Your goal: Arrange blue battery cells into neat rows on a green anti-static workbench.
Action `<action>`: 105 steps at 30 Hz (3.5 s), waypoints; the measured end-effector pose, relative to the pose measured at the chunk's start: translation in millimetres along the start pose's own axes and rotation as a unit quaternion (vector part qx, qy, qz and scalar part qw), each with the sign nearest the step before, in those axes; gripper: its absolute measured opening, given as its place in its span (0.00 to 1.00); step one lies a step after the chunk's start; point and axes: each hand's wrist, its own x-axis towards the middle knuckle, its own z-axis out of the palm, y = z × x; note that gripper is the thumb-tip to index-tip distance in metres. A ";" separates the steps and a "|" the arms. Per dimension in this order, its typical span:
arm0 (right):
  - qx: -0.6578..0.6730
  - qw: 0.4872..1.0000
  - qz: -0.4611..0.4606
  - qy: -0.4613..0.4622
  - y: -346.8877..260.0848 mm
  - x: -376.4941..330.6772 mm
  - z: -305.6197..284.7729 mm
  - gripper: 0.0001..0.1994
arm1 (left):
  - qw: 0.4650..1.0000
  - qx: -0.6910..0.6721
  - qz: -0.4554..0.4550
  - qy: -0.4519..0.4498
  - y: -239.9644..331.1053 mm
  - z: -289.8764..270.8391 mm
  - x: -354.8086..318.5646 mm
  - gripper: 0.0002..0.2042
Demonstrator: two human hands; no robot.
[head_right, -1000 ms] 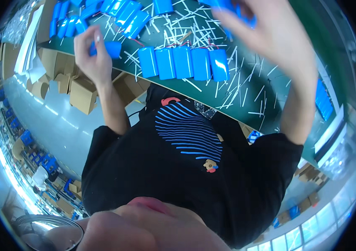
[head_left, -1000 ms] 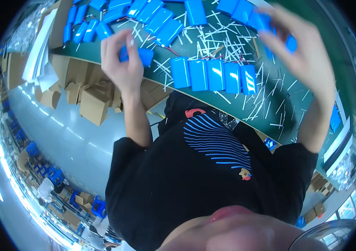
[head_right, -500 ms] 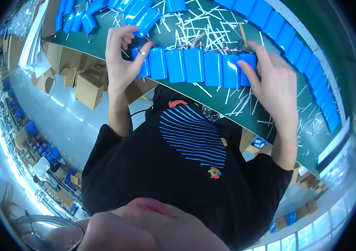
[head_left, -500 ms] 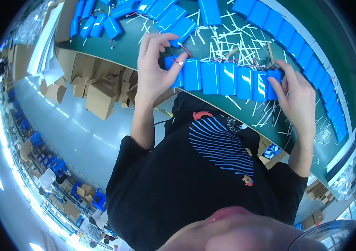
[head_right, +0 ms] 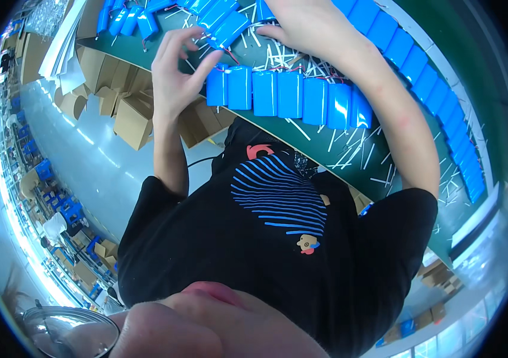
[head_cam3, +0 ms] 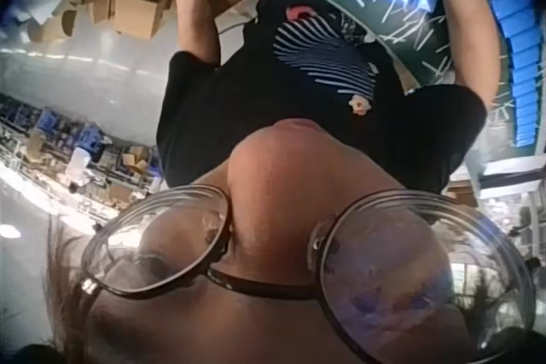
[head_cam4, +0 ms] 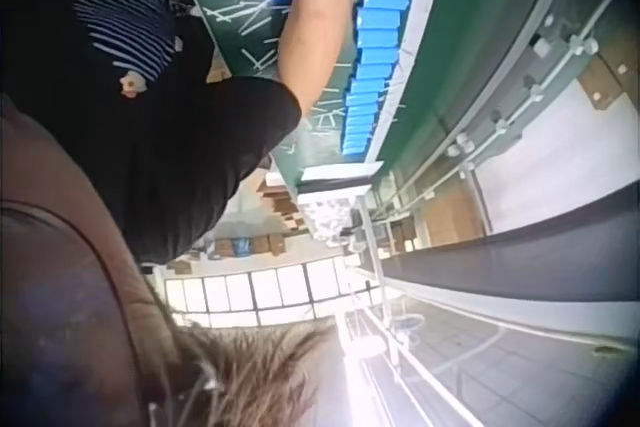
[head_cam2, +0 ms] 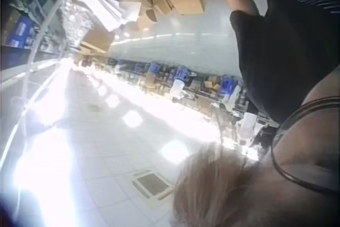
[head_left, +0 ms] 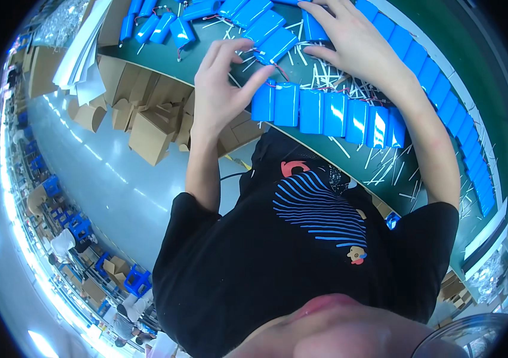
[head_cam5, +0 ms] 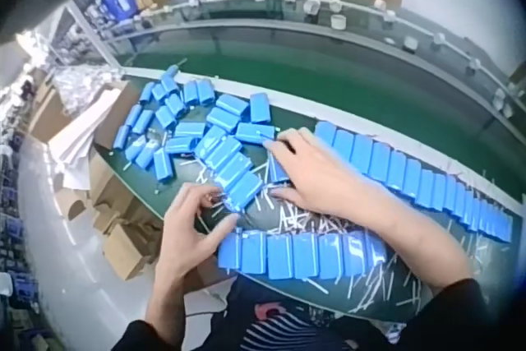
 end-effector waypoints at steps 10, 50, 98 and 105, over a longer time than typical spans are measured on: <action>-0.053 0.993 -0.047 0.098 14.9 -5.5 9.4 0.23 | 0.989 0.141 0.003 -0.048 7.5 8.1 23.3 0.32; -0.081 0.948 -0.295 0.092 -24.7 8.4 -16.4 0.29 | 0.987 0.085 0.098 -0.099 15.8 -3.2 -25.3 0.37; -0.096 0.958 0.052 0.266 -2.0 -208.2 -41.8 0.39 | 0.884 0.137 0.396 -0.208 42.5 96.0 107.0 0.45; -0.101 0.951 0.104 0.274 4.9 -207.0 -29.6 0.39 | 0.838 0.198 0.466 -0.201 42.3 105.2 108.9 0.43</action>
